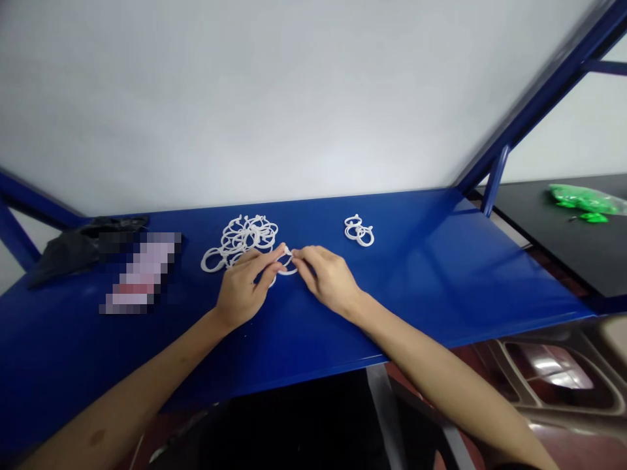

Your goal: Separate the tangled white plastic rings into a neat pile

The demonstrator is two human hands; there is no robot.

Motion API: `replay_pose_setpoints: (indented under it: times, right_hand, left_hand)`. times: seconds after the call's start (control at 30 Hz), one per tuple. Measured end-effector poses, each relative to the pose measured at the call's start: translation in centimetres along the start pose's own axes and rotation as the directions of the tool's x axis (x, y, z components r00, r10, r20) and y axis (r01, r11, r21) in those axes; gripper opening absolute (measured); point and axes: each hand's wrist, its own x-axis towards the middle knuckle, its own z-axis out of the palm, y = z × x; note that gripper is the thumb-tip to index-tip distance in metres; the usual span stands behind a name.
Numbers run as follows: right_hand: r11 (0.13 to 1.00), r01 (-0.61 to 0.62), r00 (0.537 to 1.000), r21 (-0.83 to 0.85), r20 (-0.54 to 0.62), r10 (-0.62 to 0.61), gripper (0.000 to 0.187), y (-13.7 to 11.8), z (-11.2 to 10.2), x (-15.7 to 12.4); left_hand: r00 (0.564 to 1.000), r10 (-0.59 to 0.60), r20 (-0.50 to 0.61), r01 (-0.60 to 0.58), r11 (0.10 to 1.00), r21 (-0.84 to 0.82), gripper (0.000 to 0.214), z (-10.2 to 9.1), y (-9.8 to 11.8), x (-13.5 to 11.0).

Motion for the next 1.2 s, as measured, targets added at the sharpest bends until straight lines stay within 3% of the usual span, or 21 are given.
replay_pose_setpoints:
  times: [0.1,0.17,0.3,0.43,0.53,0.7,0.77,0.87,0.93,1.0,1.1,1.2]
  right_hand:
    - [0.975,-0.116,0.988,-0.189,-0.119,0.094,0.022,1.6,-1.6,1.1]
    - [0.920,-0.254,0.956,-0.297,-0.219,0.194,0.024,3.3,-3.0,1.6]
    - [0.733,-0.560,0.824,-0.387,-0.357,0.441,0.024,7.7,-5.7,1.6]
    - [0.594,-0.742,0.670,-0.309,-0.329,0.665,0.023,11.0,-7.1,1.2]
    - [0.568,-0.777,0.627,-0.272,-0.249,0.738,0.021,11.5,-7.2,1.3]
    - [0.575,-0.754,0.655,-0.316,-0.299,0.694,0.024,11.3,-7.1,1.4]
    - [0.619,-0.702,0.712,-0.353,-0.356,0.605,0.026,11.3,-6.9,1.3]
    - [0.774,-0.538,0.830,-0.335,-0.371,0.416,0.030,10.8,-6.0,1.2]
    - [0.886,-0.405,0.901,-0.224,-0.264,0.345,0.031,9.4,-4.9,1.1]
    - [0.948,-0.312,0.949,-0.058,-0.064,0.308,0.030,7.2,-3.4,0.8]
    - [0.946,-0.275,0.948,0.170,0.210,0.238,0.027,3.4,-1.3,0.2]
    - [0.884,-0.323,0.928,0.337,0.297,0.226,0.024,0.6,0.2,-0.2]
  left_hand:
    - [0.996,-0.037,0.080,0.025,0.988,0.155,0.038,0.4,-1.6,0.1]
    - [0.993,-0.055,0.107,0.028,0.972,0.235,0.036,0.6,-2.4,0.1]
    - [0.987,-0.039,0.158,-0.004,0.966,0.258,0.019,0.6,-2.9,0.0]
    - [0.985,-0.010,0.172,-0.030,0.972,0.232,0.010,0.4,-2.5,0.1]
    - [0.986,-0.007,0.165,-0.029,0.977,0.212,0.011,0.3,-2.1,0.1]
    - [0.990,-0.018,0.136,-0.002,0.990,0.144,0.011,0.1,-1.9,0.3]
    - [0.996,-0.020,0.092,0.008,0.992,0.126,0.011,0.0,-1.8,0.4]
    - [1.000,-0.008,0.024,0.005,0.993,0.117,0.011,-0.3,-1.4,0.6]
    - [1.000,0.012,-0.024,-0.009,0.993,0.120,0.011,-0.5,-0.9,0.8]
    - [0.996,0.037,-0.083,-0.027,0.992,0.125,0.012,-0.6,-0.2,0.9]
    - [0.988,0.073,-0.134,-0.056,0.991,0.125,0.012,-0.5,0.6,0.9]
    - [0.988,0.118,-0.101,-0.105,0.987,0.120,0.010,-0.1,0.9,0.5]
